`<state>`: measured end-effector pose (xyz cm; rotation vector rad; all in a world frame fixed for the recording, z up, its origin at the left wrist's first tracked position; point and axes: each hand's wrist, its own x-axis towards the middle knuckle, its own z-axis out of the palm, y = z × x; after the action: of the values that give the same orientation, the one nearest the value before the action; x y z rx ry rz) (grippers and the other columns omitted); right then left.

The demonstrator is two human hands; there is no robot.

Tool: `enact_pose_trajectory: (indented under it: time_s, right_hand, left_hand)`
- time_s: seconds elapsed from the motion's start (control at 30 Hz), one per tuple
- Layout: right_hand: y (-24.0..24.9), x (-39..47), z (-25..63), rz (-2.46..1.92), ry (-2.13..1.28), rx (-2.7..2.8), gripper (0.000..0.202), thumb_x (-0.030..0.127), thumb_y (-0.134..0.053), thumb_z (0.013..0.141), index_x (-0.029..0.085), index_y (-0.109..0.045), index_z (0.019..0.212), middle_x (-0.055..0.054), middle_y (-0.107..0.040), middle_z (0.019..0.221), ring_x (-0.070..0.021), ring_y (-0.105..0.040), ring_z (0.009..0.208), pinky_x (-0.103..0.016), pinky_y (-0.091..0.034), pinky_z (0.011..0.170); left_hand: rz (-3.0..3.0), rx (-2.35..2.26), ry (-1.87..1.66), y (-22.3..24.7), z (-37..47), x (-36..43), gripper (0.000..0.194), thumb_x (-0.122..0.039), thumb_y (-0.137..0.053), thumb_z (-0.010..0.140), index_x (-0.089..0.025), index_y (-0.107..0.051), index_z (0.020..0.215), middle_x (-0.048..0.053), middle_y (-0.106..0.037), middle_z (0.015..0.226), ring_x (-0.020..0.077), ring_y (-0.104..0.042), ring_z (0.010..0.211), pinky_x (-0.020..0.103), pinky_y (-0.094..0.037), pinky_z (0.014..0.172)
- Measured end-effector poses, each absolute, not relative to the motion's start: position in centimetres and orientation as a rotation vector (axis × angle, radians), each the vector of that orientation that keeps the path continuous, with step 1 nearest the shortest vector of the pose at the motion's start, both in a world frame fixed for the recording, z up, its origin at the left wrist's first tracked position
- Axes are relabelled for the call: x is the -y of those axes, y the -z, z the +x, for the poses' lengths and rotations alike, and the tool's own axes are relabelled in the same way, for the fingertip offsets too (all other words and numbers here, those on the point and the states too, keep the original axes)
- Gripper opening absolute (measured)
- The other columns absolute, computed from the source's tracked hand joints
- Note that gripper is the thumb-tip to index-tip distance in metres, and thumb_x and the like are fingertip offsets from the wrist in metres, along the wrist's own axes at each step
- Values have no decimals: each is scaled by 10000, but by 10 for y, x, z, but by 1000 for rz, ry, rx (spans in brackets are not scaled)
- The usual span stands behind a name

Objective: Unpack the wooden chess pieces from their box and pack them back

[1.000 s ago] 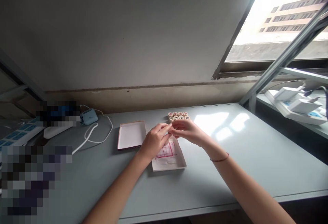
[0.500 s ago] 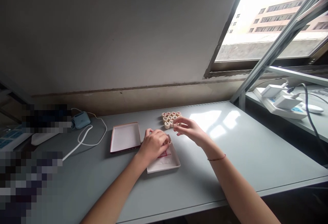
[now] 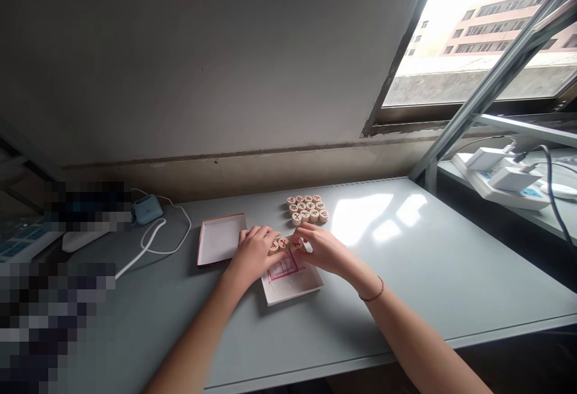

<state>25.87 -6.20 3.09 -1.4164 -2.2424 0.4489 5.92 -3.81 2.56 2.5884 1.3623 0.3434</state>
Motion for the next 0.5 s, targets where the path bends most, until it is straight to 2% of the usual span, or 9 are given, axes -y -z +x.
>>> enact_pose_trajectory:
  time_s: [0.2,0.33,0.43,0.5]
  right_hand:
    - [-26,63,253,-1448,-363,2250,146,82,-504,812,205,-578,836,-41,-559,904,-135,-536,666,-265,-442,605]
    - [-27,54,259,-1403,-419,2140,53,214,-561,838,205,-587,883,-46,-578,925,-131,-551,651,-266,-451,604]
    - [-34,30,265,-1537,-320,1973,118,284,-543,862,205,-602,927,-66,-617,972,-145,-581,669,-274,-448,622]
    - [-41,8,263,-1719,-220,1924,155,292,-525,867,207,-616,957,-79,-638,996,-185,-613,766,-276,-438,639]
  left_hand:
    - [2603,-1374,-246,-22,54,38,156,-319,-578,894,-266,-635,1030,29,-675,989,220,-580,970,354,-347,823]
    - [2585,-1364,-227,-25,56,37,165,-310,-573,902,-261,-640,1044,28,-676,1006,218,-585,978,355,-346,825]
    - [2558,-1351,-229,-26,55,37,202,-310,-584,896,-249,-632,1083,32,-679,1042,227,-582,998,371,-339,844]
    - [2555,-1344,-233,-26,55,37,213,-311,-589,892,-243,-632,1090,35,-680,1048,231,-582,998,375,-337,846]
